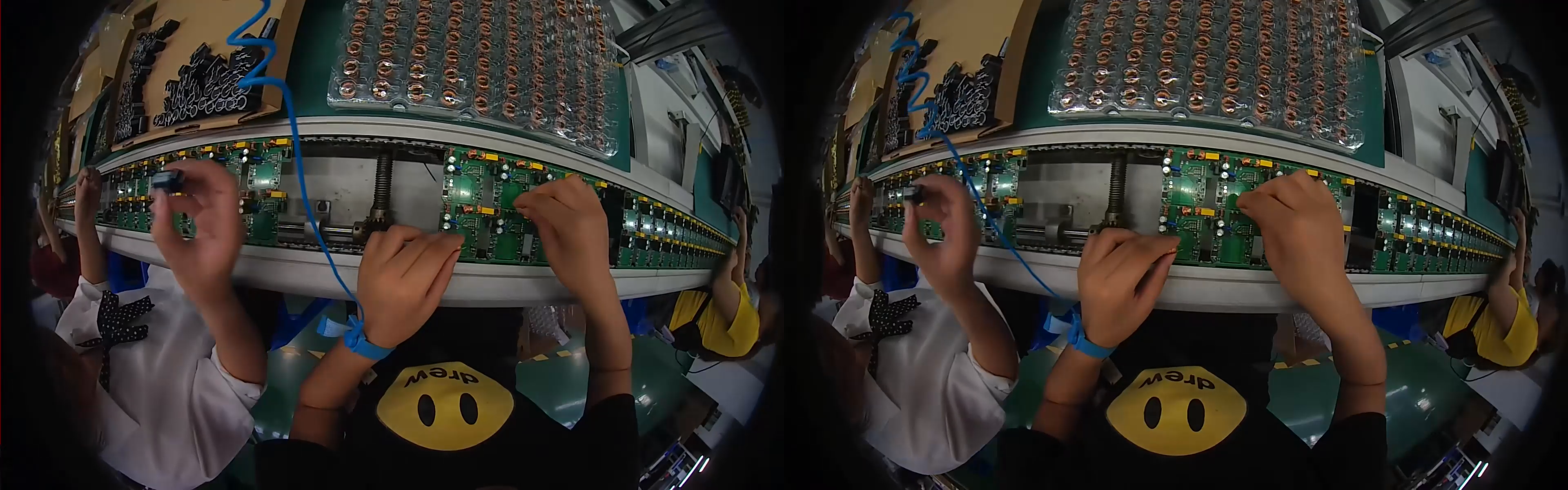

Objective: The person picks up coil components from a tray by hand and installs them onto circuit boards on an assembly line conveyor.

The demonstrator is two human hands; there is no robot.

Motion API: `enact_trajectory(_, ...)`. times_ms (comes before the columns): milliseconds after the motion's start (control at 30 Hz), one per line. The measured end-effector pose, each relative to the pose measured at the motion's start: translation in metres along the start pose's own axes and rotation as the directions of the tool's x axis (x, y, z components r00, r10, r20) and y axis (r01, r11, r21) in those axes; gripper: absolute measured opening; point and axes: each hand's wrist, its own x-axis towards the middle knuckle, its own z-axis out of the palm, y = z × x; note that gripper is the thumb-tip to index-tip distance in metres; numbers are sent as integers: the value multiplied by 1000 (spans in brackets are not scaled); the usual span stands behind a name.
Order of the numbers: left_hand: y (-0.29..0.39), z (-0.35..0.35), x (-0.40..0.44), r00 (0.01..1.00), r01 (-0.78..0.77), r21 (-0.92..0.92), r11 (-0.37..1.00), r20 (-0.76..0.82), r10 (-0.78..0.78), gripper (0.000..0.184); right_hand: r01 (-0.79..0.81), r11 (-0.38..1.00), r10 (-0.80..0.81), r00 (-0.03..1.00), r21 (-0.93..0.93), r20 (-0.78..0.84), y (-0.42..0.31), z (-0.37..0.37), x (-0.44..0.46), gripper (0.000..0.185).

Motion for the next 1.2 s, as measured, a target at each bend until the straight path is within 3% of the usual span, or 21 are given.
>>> enact_trajectory(100, 5, 0, 1, 998, 64, -16, 998, -12, -65, 23, -6, 1000, 6, 1000, -13, 16, -1, 0, -1, 16)
enact_trajectory(433, 5, 1, 2, 998, 66, -11, 998, -3, -66, 21, -9, 999, 9, 1000, -35, 9, -6, 2, -4, 16)
enact_trajectory(700, -1, 3, 0, 1000, -3, 3, 1000, -16, 3, 27, 10, 997, -8, 1000, -71, 28, -7, 2, -4, 17)
enact_trajectory(1200, 4, 0, 3, 999, 17, -23, 1000, 29, -16, 21, -18, 997, 10, 996, -79, -91, -11, 12, -9, 21)
